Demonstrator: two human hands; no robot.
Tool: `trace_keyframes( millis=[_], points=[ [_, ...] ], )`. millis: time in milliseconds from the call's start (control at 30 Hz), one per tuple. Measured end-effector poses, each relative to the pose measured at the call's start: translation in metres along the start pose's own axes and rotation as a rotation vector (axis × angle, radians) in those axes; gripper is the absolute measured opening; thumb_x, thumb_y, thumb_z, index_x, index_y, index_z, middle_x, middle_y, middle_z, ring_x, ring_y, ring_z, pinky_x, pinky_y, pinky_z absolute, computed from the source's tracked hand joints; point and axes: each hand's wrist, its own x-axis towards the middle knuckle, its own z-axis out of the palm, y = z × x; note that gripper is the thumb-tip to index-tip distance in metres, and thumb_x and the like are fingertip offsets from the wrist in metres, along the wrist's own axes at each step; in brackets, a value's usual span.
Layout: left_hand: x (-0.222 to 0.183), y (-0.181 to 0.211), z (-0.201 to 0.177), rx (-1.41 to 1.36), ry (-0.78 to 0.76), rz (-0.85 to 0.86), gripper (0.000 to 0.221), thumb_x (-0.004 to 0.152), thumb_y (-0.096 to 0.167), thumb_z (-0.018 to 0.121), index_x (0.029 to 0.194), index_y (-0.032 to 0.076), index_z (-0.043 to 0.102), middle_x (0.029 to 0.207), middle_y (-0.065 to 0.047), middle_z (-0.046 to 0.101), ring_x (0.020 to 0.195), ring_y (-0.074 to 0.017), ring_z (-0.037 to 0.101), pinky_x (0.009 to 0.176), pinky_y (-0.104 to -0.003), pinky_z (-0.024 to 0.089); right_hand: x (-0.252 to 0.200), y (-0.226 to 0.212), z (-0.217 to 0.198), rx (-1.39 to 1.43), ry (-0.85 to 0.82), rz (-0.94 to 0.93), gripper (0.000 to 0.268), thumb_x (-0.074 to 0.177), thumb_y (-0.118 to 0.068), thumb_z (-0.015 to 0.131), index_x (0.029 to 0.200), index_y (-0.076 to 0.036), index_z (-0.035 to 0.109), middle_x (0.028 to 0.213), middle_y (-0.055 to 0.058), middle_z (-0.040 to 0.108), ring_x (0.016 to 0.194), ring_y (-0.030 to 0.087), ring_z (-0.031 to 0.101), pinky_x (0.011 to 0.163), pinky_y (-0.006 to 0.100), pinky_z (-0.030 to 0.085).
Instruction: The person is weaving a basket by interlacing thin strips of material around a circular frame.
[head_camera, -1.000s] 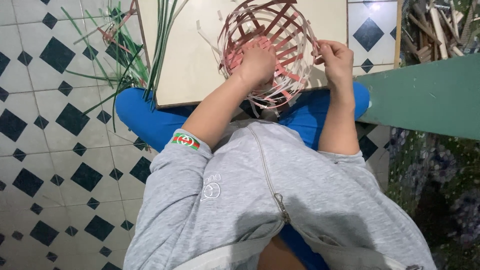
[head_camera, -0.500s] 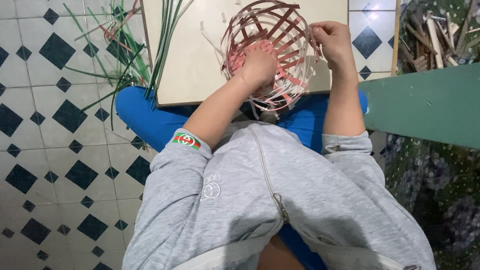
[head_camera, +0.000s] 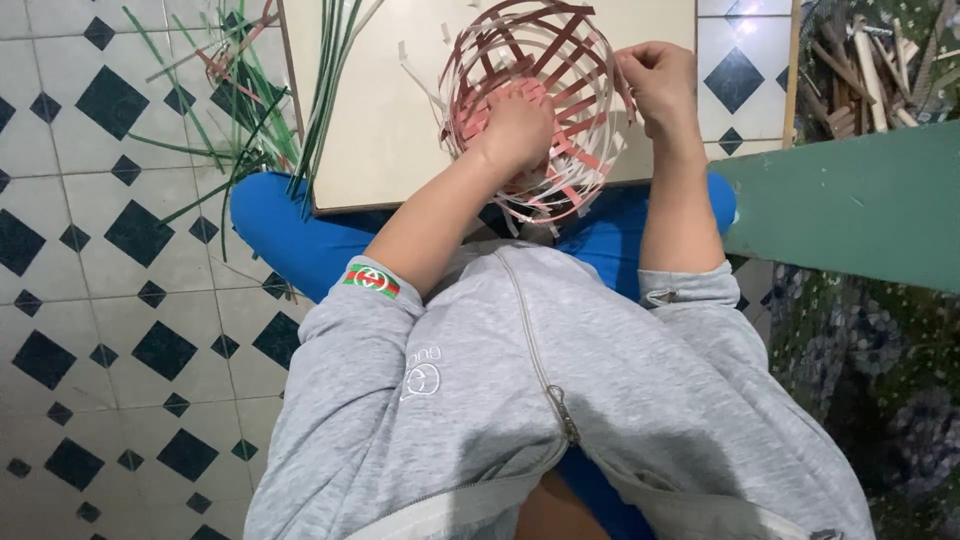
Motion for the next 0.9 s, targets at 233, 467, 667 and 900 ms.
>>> trace_keyframes(
  millis=[233,467,667,900],
  points=[
    [-0.010,-0.002,-0.008,-0.154,-0.038,0.029,0.074,0.086,0.000,0.048,0.153,0.004,0.017,0.144,-0.043,0.027,0.143,-0.0477,0.019,0.105,-0.067,0.029,0.001,0.004,0.001,0.083,-0.070,0.028,0.031,0.101,-0.035,0.056,0.085,-0.011,0.067,0.078,-0.001,0.065,0.072,0.009,0.060,0.061,0.026,0.048],
    [-0.012,-0.001,-0.013,-0.163,-0.098,0.010,0.091,0.085,0.016,0.063,0.156,0.009,0.007,0.149,-0.041,0.019,0.145,-0.0461,0.013,0.107,-0.064,0.029,-0.010,-0.027,0.002,-0.547,-0.012,-0.139,0.024,0.083,-0.031,0.081,0.076,-0.016,0.062,0.074,-0.001,0.063,0.065,0.015,0.057,0.052,0.037,0.042],
    [-0.017,-0.003,-0.017,-0.074,-0.122,0.044,0.096,0.082,0.013,0.066,0.156,0.007,0.005,0.151,-0.038,0.019,0.141,-0.0457,0.027,0.109,-0.061,0.029,0.037,0.016,0.017,-0.885,0.066,-0.342,0.022,0.085,-0.017,0.070,0.068,-0.011,0.057,0.065,0.005,0.061,0.058,0.023,0.055,0.047,0.039,0.041],
    [0.005,-0.003,0.007,-0.119,-0.014,0.036,0.073,0.094,0.025,0.050,0.155,0.007,0.014,0.150,-0.026,0.034,0.143,-0.0461,0.020,0.104,-0.068,0.030,0.046,0.047,0.016,-0.777,0.102,-0.455,0.018,0.087,-0.015,0.067,0.075,-0.012,0.054,0.069,0.005,0.058,0.060,0.024,0.053,0.047,0.040,0.036]
  ],
)
